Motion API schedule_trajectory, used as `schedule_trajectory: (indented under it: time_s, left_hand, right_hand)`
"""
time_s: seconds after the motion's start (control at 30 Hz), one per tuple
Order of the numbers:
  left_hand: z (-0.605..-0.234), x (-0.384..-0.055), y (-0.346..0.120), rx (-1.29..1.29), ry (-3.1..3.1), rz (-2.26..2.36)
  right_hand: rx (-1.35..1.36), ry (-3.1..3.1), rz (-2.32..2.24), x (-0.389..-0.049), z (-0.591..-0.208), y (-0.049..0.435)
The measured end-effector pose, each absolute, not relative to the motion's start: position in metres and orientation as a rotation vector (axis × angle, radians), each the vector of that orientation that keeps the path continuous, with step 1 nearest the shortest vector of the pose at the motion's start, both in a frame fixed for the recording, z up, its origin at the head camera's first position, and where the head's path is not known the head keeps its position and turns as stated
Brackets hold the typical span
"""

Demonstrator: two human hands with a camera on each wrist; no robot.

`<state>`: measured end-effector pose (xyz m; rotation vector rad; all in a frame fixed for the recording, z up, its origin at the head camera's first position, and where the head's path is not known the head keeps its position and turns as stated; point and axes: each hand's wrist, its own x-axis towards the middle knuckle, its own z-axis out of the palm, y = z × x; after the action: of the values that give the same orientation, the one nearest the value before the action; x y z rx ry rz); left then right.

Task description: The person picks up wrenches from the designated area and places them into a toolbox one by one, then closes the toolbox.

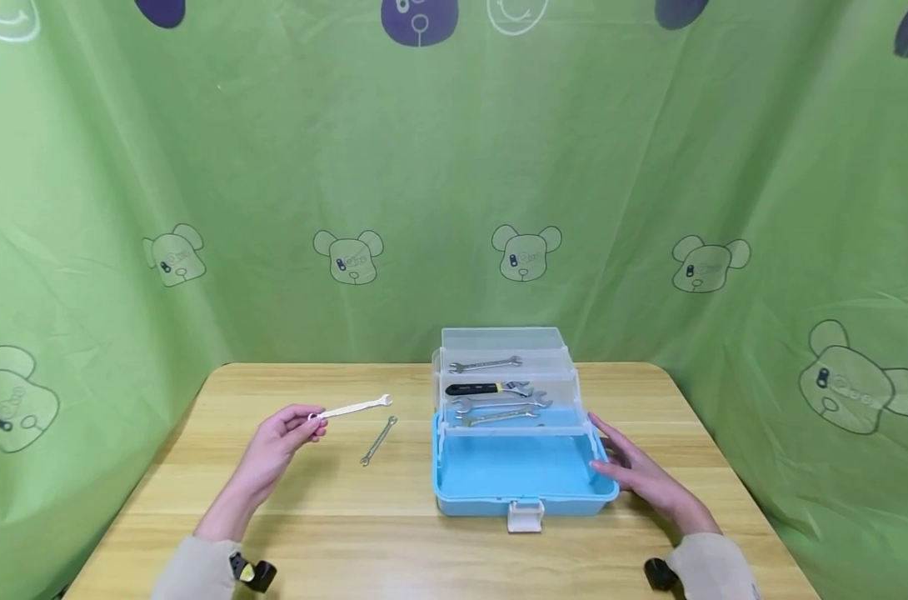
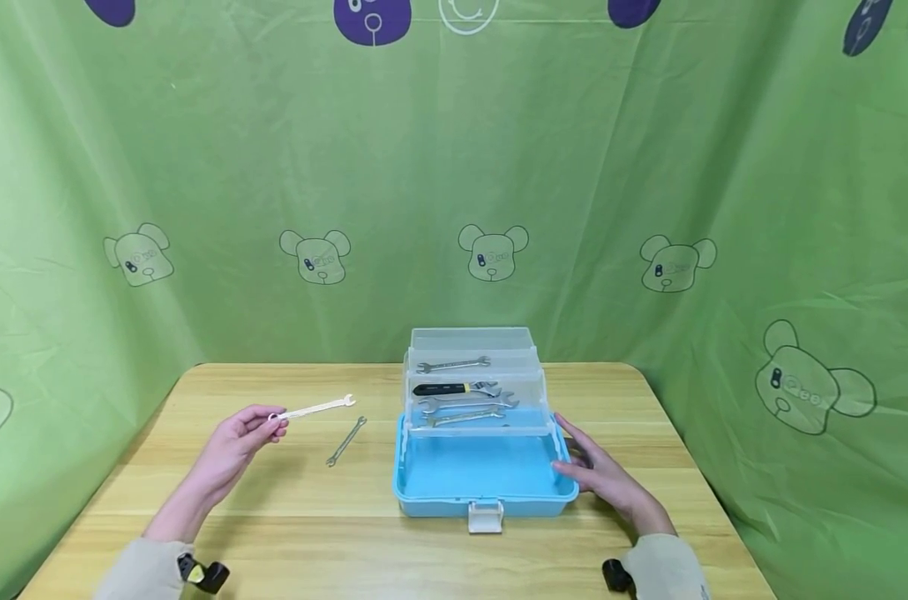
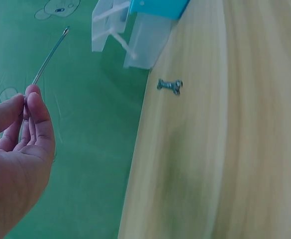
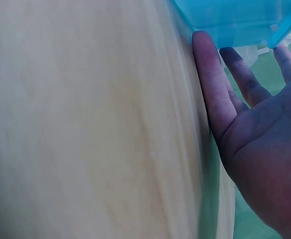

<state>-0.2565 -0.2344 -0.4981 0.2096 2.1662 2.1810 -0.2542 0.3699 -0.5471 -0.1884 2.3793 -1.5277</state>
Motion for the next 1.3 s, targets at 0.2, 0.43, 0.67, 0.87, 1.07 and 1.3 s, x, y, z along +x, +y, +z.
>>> schedule_trajectory:
  time_s: [0.2,0.43,0.67,0.87,1.07,1.3]
  left_hand:
    - [-0.499,-0.274,-0.21,0.26,2.111,2.231]
    - [-0.5,-0.299,-0.169,0.329,2.017,2.299]
    - [-0.488,-0.312,-0.131,0.348,1.982,2.33]
    - [-0.482,-0.323,-0.105,0.359,1.986,2.339]
    - [-0.478,-0.334,-0.084,0.317,2.006,2.345]
    - [-0.478,-0.345,-0.067,0.288,2.052,2.313]
  right_hand:
    - [-0.181,2.369,-1.532,-0.254,-0.547,0.37]
    - [-0.177,2.362,-1.539,-0.255,-0.549,0.369]
    - [-0.182,2.331,-1.571,-0.253,-0.548,0.369]
    - [-0.168,2.33,-1.565,-0.252,-0.546,0.368]
    - [-0.174,2.314,-1.581,-0.252,-0.546,0.369]
    - [-0.153,2.338,-1.558,-0.253,-0.546,0.368]
